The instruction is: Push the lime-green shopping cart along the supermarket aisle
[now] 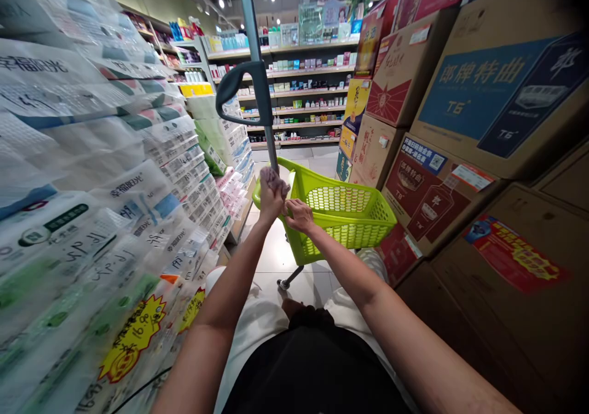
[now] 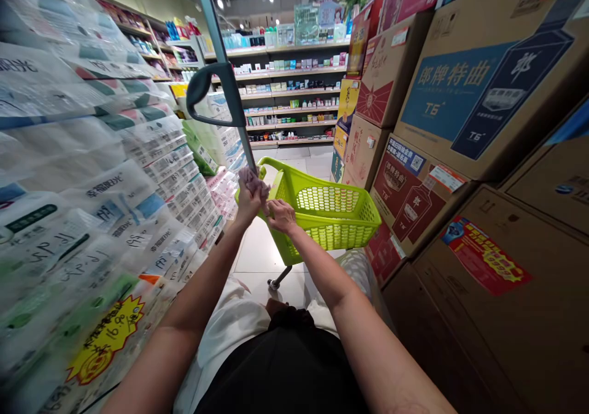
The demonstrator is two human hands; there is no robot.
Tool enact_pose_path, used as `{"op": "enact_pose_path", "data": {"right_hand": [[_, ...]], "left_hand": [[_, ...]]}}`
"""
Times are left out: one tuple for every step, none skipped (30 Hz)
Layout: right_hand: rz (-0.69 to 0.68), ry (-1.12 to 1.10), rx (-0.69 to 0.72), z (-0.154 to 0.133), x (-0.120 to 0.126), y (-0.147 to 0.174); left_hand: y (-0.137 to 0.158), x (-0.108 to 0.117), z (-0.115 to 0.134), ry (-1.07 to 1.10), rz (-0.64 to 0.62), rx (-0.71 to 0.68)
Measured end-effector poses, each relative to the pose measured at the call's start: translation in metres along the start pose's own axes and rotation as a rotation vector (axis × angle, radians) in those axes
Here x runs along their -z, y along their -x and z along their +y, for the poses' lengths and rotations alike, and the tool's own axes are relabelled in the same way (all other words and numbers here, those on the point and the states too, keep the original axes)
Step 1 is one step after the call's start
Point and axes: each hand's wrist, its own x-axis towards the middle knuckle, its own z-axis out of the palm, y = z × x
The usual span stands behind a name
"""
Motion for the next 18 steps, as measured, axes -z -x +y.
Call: {"op": "enact_pose_path", "data": {"right_hand": [[0.006,0.000,-0.001,0.001,0.000,0.001],[0.009,0.003,-0.003,0.002,0.001,0.001],[0.010,0.008,-0.005,0.003,0.002,0.001],[0.008,0.011,-0.005,0.004,0.002,0.001],[0.003,0.012,-0.003,0.005,0.003,0.002],[-0.001,0.010,-0.001,0.006,0.004,0.002],[-0.006,0.006,0.001,0.006,0.004,0.002],[-0.010,0.001,-0.001,0.006,0.005,0.003],[-0.013,-0.004,-0.004,0.006,0.006,0.003],[-0.015,-0.007,-0.005,0.007,0.006,0.004],[-0.014,-0.009,-0.003,0.007,0.007,0.004],[-0.012,-0.010,0.000,0.007,0.007,0.005],[-0.009,-0.010,0.006,0.007,0.007,0.005],[-0.007,-0.008,0.012,0.008,0.007,0.006],[-0.004,-0.005,0.016,0.008,0.007,0.006],[-0.001,0.000,0.017,0.009,0.007,0.006],[0.002,0.004,0.017,0.010,0.006,0.007],[0.006,0.009,0.016,0.010,0.006,0.007]], "left_hand": [[0.006,0.003,-0.003,-0.054,-0.036,0.027],[0.008,0.005,-0.004,-0.087,-0.068,0.042],[0.006,0.004,-0.002,-0.086,-0.084,0.043],[-0.001,0.002,0.002,-0.060,-0.095,0.024],[-0.011,-0.002,0.008,-0.018,-0.098,-0.012],[-0.024,-0.007,0.015,0.032,-0.092,-0.064],[-0.037,-0.012,0.022,0.076,-0.084,-0.122],[-0.049,-0.016,0.029,0.108,-0.067,-0.176],[-0.059,-0.018,0.034,0.121,-0.053,-0.222],[-0.065,-0.017,0.037,0.111,-0.049,-0.254],[-0.068,-0.013,0.037,0.068,-0.068,-0.271],[-0.066,-0.006,0.036,-0.016,-0.115,-0.274],[-0.062,0.004,0.032,-0.145,-0.199,-0.267],[-0.055,0.016,0.028,-0.294,-0.305,-0.253],[-0.047,0.029,0.024,-0.442,-0.415,-0.235],[-0.038,0.042,0.019,-0.567,-0.510,-0.223],[-0.031,0.054,0.016,-0.672,-0.587,-0.225],[-0.026,0.064,0.013,-0.756,-0.642,-0.242]]}}
